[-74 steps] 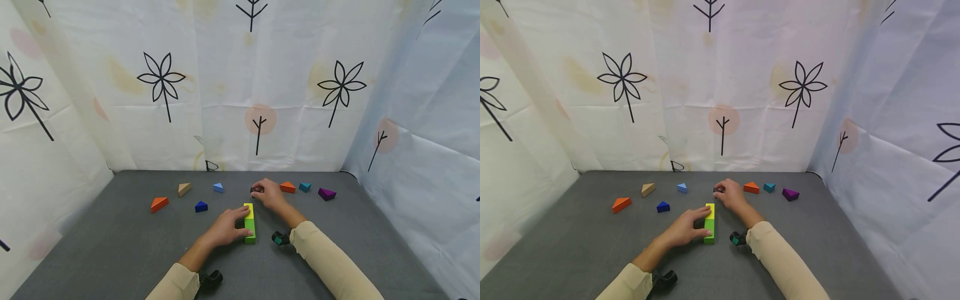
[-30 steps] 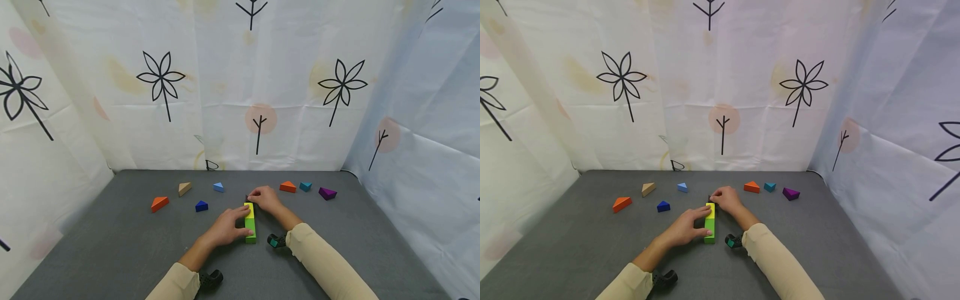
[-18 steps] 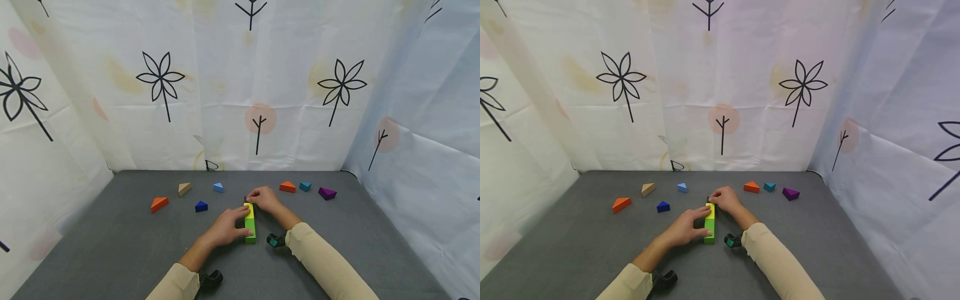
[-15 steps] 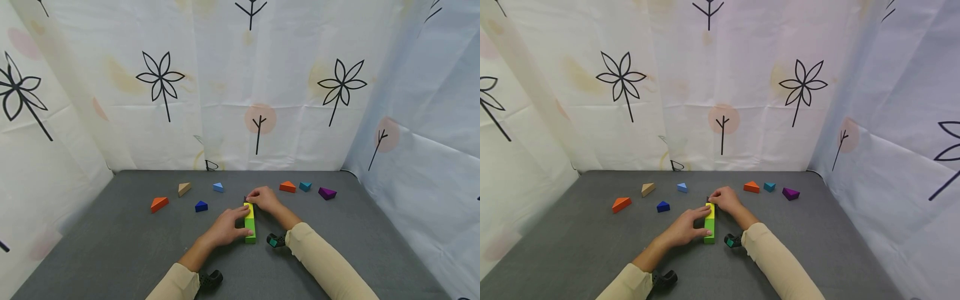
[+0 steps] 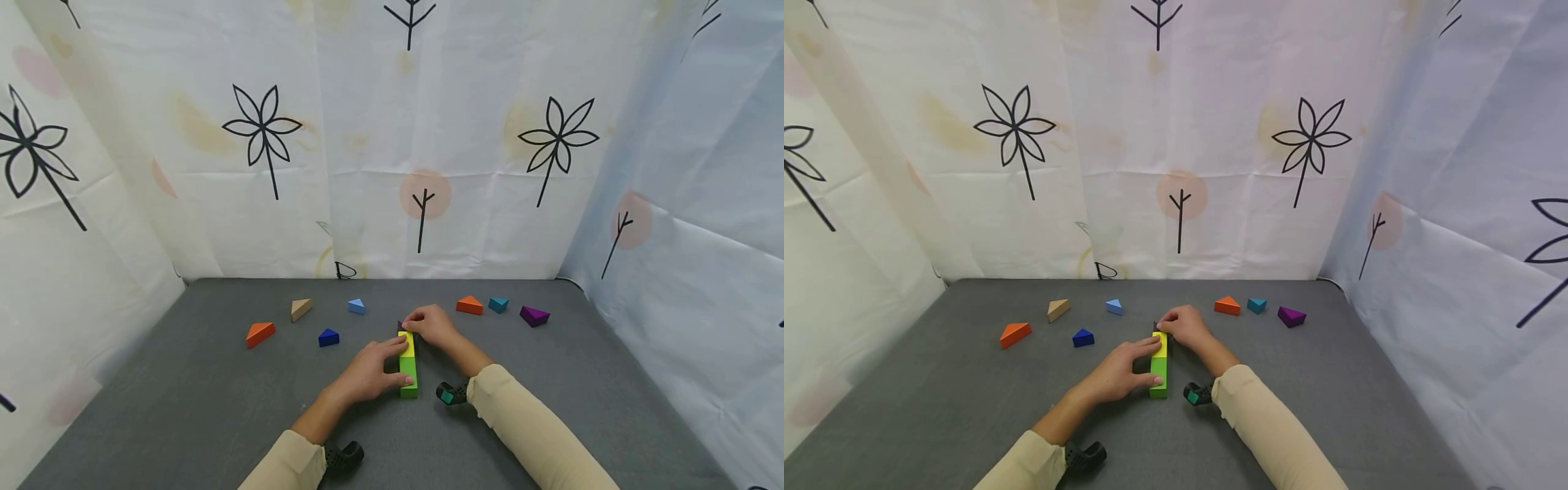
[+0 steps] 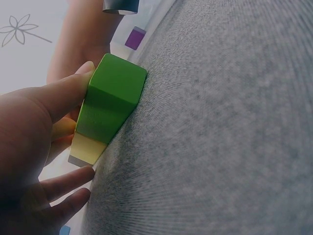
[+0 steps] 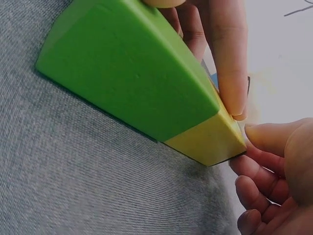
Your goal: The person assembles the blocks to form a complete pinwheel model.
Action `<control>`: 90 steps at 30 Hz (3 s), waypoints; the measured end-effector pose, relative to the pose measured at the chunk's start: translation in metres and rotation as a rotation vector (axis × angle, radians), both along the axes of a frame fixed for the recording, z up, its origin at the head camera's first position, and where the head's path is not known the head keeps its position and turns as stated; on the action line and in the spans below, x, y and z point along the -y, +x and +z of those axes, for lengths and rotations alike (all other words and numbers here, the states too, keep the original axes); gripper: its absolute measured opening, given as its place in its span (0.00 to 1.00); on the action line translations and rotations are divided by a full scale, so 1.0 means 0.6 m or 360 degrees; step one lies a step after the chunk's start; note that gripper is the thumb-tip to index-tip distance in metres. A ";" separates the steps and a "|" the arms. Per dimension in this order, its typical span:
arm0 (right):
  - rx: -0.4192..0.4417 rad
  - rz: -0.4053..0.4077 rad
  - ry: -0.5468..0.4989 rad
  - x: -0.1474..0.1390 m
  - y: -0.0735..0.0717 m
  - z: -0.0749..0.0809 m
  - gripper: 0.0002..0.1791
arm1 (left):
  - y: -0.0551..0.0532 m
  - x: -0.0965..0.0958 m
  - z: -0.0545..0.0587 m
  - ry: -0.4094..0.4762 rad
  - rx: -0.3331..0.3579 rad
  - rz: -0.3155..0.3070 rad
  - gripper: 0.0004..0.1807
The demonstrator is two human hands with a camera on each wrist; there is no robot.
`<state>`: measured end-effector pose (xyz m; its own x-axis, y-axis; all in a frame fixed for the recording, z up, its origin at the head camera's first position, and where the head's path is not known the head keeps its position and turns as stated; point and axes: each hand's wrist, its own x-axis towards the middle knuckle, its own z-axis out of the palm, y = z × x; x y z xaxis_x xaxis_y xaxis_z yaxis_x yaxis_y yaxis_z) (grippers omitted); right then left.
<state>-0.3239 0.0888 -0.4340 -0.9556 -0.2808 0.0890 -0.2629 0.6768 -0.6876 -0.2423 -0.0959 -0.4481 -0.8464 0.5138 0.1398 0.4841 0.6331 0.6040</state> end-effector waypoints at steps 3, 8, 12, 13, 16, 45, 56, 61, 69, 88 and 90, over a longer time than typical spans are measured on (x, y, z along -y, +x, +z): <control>-0.0017 0.0007 -0.0036 -0.005 0.000 0.003 0.06 | 0.000 -0.001 -0.001 -0.0009 0.0004 0.0004 0.38; -0.0088 0.0026 -0.0030 -0.020 -0.004 0.012 0.05 | 0.000 -0.001 -0.001 -0.0016 0.0017 0.0016 0.38; -0.0196 0.0024 0.0098 -0.034 -0.010 0.022 0.06 | 0.001 -0.002 -0.001 -0.0009 0.0026 0.0023 0.38; -0.0225 0.0019 0.0137 -0.038 -0.013 0.025 0.06 | 0.002 -0.002 -0.001 -0.0007 0.0029 0.0025 0.37; -0.0292 0.0023 0.0202 -0.052 -0.020 0.034 0.08 | 0.002 -0.002 -0.001 -0.0007 0.0042 0.0027 0.37; -0.0442 -0.0142 0.0535 -0.172 -0.067 0.022 0.25 | -0.002 0.000 -0.004 -0.0030 0.0036 0.0015 0.38; -0.0298 -0.0146 0.0591 -0.194 -0.069 0.015 0.23 | 0.001 -0.001 0.000 -0.0027 0.0045 0.0019 0.38; -0.0273 -0.0147 0.0572 -0.197 -0.070 0.012 0.22 | 0.001 0.000 0.000 -0.0029 0.0048 0.0022 0.38; -0.0298 -0.0151 0.0633 -0.194 -0.077 0.013 0.20 | -0.001 0.001 -0.004 -0.0033 0.0049 0.0021 0.38; -0.0431 -0.0048 0.0598 -0.160 -0.078 0.029 0.18 | 0.002 -0.001 0.004 -0.0032 0.0040 0.0034 0.38; -0.0441 -0.0039 0.0583 -0.154 -0.078 0.029 0.18 | 0.001 -0.001 0.003 -0.0033 0.0043 0.0033 0.38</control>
<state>-0.3705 0.1811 -0.4165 -0.9167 -0.3187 0.2410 -0.3836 0.8707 -0.3078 -0.2417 -0.0955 -0.4464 -0.8602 0.4986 0.1065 0.4546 0.6553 0.6032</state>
